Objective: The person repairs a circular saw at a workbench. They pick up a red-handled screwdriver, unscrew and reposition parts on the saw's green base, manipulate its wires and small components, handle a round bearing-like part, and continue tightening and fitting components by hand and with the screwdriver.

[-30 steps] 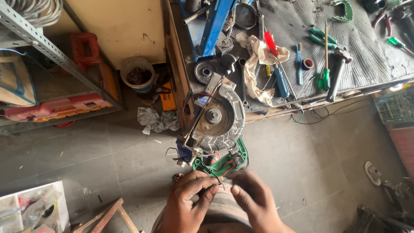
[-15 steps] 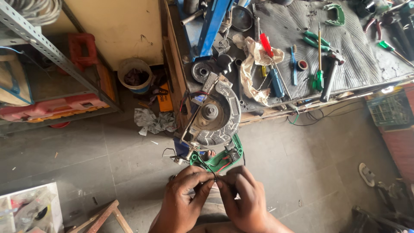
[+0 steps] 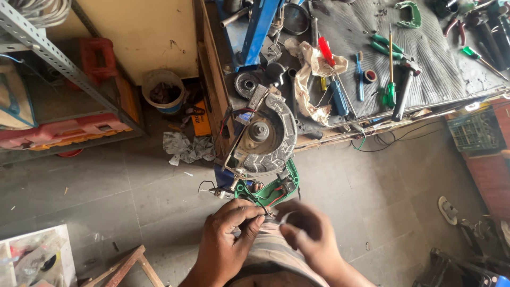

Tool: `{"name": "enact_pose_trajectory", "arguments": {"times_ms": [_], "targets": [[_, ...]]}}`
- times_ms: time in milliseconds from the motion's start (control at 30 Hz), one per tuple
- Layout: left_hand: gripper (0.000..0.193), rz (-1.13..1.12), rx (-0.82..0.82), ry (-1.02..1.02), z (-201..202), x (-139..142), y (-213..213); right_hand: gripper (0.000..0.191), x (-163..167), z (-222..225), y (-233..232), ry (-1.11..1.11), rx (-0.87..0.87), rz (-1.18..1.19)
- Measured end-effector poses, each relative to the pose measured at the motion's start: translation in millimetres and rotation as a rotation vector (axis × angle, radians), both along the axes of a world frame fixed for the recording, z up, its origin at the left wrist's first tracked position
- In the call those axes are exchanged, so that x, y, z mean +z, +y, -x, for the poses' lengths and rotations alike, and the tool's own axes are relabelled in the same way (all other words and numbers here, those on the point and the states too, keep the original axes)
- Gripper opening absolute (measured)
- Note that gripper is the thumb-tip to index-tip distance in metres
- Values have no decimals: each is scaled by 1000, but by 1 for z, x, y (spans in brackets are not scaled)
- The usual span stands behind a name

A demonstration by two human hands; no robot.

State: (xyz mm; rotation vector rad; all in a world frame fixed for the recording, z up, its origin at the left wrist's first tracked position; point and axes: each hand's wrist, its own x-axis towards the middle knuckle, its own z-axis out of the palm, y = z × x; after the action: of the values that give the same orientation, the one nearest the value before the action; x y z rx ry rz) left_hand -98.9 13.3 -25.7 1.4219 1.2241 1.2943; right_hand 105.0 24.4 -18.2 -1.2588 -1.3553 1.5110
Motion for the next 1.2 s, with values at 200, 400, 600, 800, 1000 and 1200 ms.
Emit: {"name": "enact_pose_trajectory", "arguments": {"times_ms": [200, 400, 600, 800, 1000, 1200], "targets": [[10, 39, -6, 2, -1, 0, 2, 36, 18, 14, 7, -691, -34, -936], [10, 67, -17, 30, 0, 1, 0, 19, 6, 17, 3, -644, 36, -967], [10, 47, -25, 43, 1, 1, -1, 24, -23, 3, -9, 222, -44, 434], [11, 73, -19, 42, 2, 0, -2, 21, -18, -1, -12, 390, -37, 468], [9, 160, -35, 2, 2, 3, -1, 26, 11, 18, -8, -593, -16, -748], [10, 39, -24, 35, 2, 1, -1, 9, 5, 17, -7, -432, -16, -452]]}}
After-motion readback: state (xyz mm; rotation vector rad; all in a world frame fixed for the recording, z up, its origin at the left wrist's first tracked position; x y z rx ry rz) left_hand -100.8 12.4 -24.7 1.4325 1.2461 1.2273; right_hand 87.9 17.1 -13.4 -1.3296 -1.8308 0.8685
